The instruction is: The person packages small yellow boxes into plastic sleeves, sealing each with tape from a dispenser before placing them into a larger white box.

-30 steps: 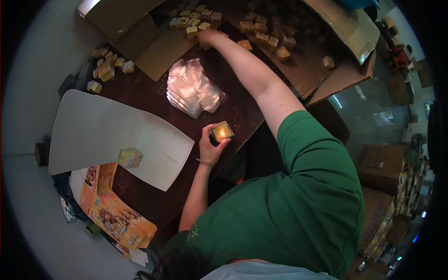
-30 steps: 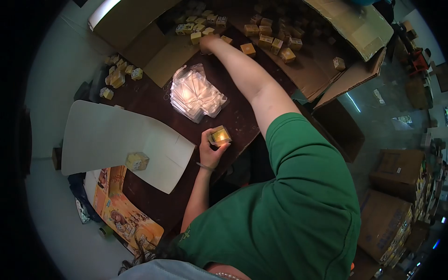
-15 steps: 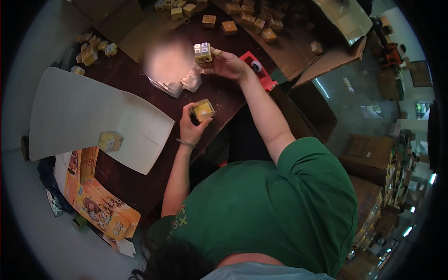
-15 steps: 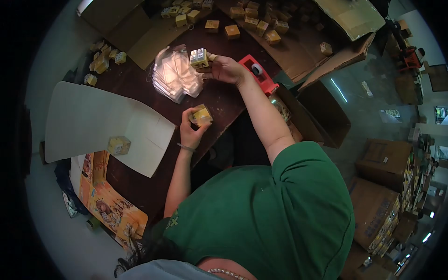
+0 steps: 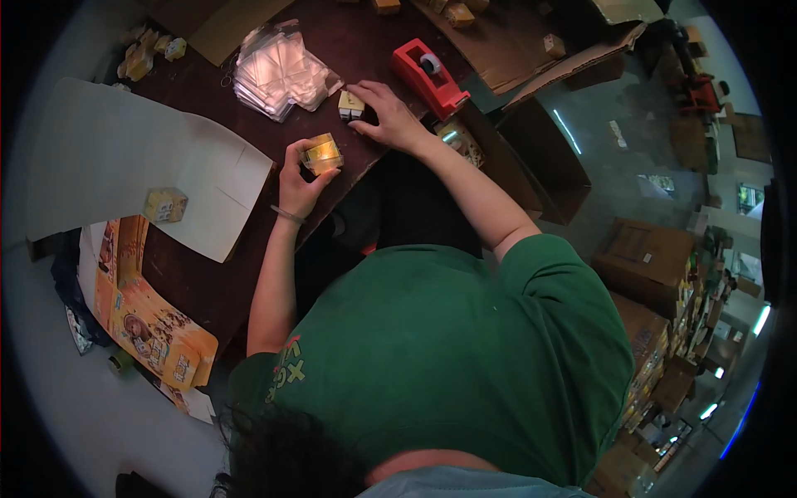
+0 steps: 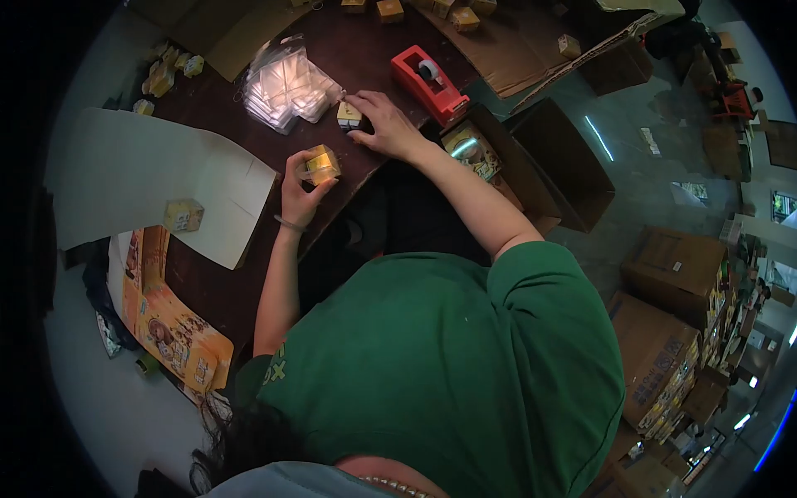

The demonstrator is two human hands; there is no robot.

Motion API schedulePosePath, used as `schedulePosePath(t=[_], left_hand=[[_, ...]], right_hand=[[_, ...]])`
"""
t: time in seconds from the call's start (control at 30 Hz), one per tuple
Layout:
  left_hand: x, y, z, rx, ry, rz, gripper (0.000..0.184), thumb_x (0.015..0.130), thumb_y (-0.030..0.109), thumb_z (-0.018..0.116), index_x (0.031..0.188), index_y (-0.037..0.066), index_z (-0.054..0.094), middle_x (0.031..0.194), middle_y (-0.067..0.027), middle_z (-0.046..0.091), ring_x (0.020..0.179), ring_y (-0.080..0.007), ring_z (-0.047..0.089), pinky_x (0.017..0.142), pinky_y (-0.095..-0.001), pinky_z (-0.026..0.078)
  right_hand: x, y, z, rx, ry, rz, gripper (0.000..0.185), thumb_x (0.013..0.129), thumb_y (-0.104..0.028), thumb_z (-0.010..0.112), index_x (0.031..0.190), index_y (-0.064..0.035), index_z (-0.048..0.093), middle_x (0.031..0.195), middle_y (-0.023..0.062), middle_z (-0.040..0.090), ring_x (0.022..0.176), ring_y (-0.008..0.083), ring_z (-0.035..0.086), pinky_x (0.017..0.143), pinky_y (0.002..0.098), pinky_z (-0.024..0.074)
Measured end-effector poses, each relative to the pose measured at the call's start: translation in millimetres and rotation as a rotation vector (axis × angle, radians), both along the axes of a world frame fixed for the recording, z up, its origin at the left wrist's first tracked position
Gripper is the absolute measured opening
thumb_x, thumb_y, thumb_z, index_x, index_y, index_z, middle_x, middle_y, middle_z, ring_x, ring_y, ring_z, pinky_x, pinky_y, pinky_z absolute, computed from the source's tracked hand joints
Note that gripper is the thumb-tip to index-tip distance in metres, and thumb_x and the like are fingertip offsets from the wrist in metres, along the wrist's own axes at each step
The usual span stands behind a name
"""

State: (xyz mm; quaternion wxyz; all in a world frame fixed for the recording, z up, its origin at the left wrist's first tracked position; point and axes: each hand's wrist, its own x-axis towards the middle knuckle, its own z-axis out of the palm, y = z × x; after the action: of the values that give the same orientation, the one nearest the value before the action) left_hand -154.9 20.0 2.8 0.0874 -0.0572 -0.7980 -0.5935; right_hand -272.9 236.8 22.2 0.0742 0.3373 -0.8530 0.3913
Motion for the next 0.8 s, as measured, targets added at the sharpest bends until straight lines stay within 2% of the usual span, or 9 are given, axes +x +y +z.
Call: schedulePosePath(t=[0.17, 0.33, 0.4, 0.43, 0.5, 0.57, 0.63, 0.73, 0.8], left_hand=[[1.1, 0.6, 2.6, -0.012, -0.013, -0.008, 0.058, 0.074, 0.017, 0.083, 0.119, 0.004, 0.049, 0.111, -0.0079, 0.058, 0.104, -0.018, 0.059, 0.093, -0.0315, 0.047], [-1.1, -0.9, 0.4, -0.018, 0.01, -0.003, 0.06, 0.074, 0.016, 0.084, 0.12, 0.004, 0.048, 0.109, -0.0087, 0.062, 0.101, -0.0184, 0.062, 0.091, -0.032, 0.049], [0.4, -1.4, -7.1, 0.044, -0.024, -0.011, 0.06, 0.074, 0.017, 0.084, 0.12, 0.004, 0.048, 0.109, -0.0089, 0.063, 0.101, -0.0181, 0.062, 0.091, -0.0319, 0.049], [0.9, -1.6, -10.7, 0.1, -0.06, -0.017, 0.06, 0.074, 0.017, 0.084, 0.121, 0.004, 0.049, 0.108, -0.009, 0.063, 0.1, -0.0179, 0.062, 0.091, -0.0318, 0.049], [0.1, -2.9, 0.1, 0.021, -0.111, -0.039, 0.06, 0.074, 0.018, 0.084, 0.121, 0.004, 0.049, 0.107, -0.0093, 0.064, 0.101, -0.0171, 0.062, 0.09, -0.0316, 0.049], [1.0, -0.6, 0.8, 0.062, -0.099, -0.036, 0.06, 0.074, 0.018, 0.084, 0.121, 0.004, 0.049, 0.107, -0.0091, 0.064, 0.101, -0.0167, 0.062, 0.09, -0.0315, 0.049], [2.4, -1.1, -2.4, 0.075, -0.071, -0.021, 0.06, 0.074, 0.017, 0.084, 0.121, 0.004, 0.049, 0.107, -0.0087, 0.064, 0.101, -0.0164, 0.062, 0.089, -0.0313, 0.049], [-0.4, -1.1, -9.9, 0.119, -0.041, -0.023, 0.059, 0.074, 0.015, 0.084, 0.12, 0.004, 0.05, 0.108, -0.0077, 0.063, 0.1, -0.0158, 0.062, 0.089, -0.0309, 0.049], [2.5, 1.1, -1.8, 0.068, -0.038, -0.003, 0.057, 0.074, 0.013, 0.084, 0.12, 0.004, 0.051, 0.109, -0.0069, 0.061, 0.101, -0.0159, 0.059, 0.089, -0.0301, 0.048]], right_hand=[[-5.2, -16.4, -5.1, 0.036, 0.087, -0.018, 0.061, 0.077, -0.021, 0.077, 0.132, -0.0064, 0.054, 0.122, 0.016, 0.057, 0.113, 0.0333, 0.057, 0.095, 0.0387, 0.0492], [-8.9, -18.2, 82.8, -0.548, -0.911, 0.282, 0.044, 0.086, -0.022, 0.072, 0.122, 0.0021, 0.064, 0.115, 0.0101, 0.067, 0.103, 0.0127, 0.062, 0.091, 0.0272, 0.0494], [5.5, -27.1, 101.9, -0.372, -0.912, 0.469, 0.042, 0.086, -0.023, 0.073, 0.121, -0.0009, 0.065, 0.114, 0.0091, 0.068, 0.101, 0.0147, 0.063, 0.091, 0.029, 0.0497], [12.3, -31.3, 97.4, -0.135, -0.542, 0.51, 0.042, 0.083, -0.024, 0.074, 0.12, -0.0048, 0.067, 0.111, 0.0094, 0.068, 0.097, 0.021, 0.066, 0.09, 0.032, 0.0503], [30.1, -37.5, 78.1, 0.165, -0.125, 0.422, 0.05, 0.077, -0.03, 0.075, 0.12, -0.0065, 0.066, 0.111, 0.0114, 0.066, 0.115, 0.0307, 0.056, 0.103, 0.0448, 0.0398], [35.9, -37.1, 65.9, 0.132, -0.101, 0.376, 0.053, 0.08, -0.035, 0.074, 0.123, -0.0068, 0.064, 0.115, 0.011, 0.065, 0.123, 0.031, 0.051, 0.107, 0.0479, 0.034], [35.0, -32.6, 54.3, -0.094, -0.111, 0.326, 0.05, 0.087, -0.031, 0.07, 0.13, -0.0081, 0.06, 0.115, 0.0121, 0.065, 0.121, 0.0264, 0.053, 0.103, 0.0406, 0.0414], [25.9, -28.5, 30.7, -0.321, -0.696, 0.145, 0.037, 0.093, -0.03, 0.065, 0.121, -0.0066, 0.067, 0.119, 0.0118, 0.063, 0.108, 0.0199, 0.062, 0.09, 0.0314, 0.0496], [42.8, -38.3, 24.0, -0.306, -0.77, 0.122, 0.031, 0.09, -0.029, 0.067, 0.111, -0.0066, 0.072, 0.1, 0.0101, 0.064, 0.092, 0.0194, 0.064, 0.082, 0.0312, 0.0513]])
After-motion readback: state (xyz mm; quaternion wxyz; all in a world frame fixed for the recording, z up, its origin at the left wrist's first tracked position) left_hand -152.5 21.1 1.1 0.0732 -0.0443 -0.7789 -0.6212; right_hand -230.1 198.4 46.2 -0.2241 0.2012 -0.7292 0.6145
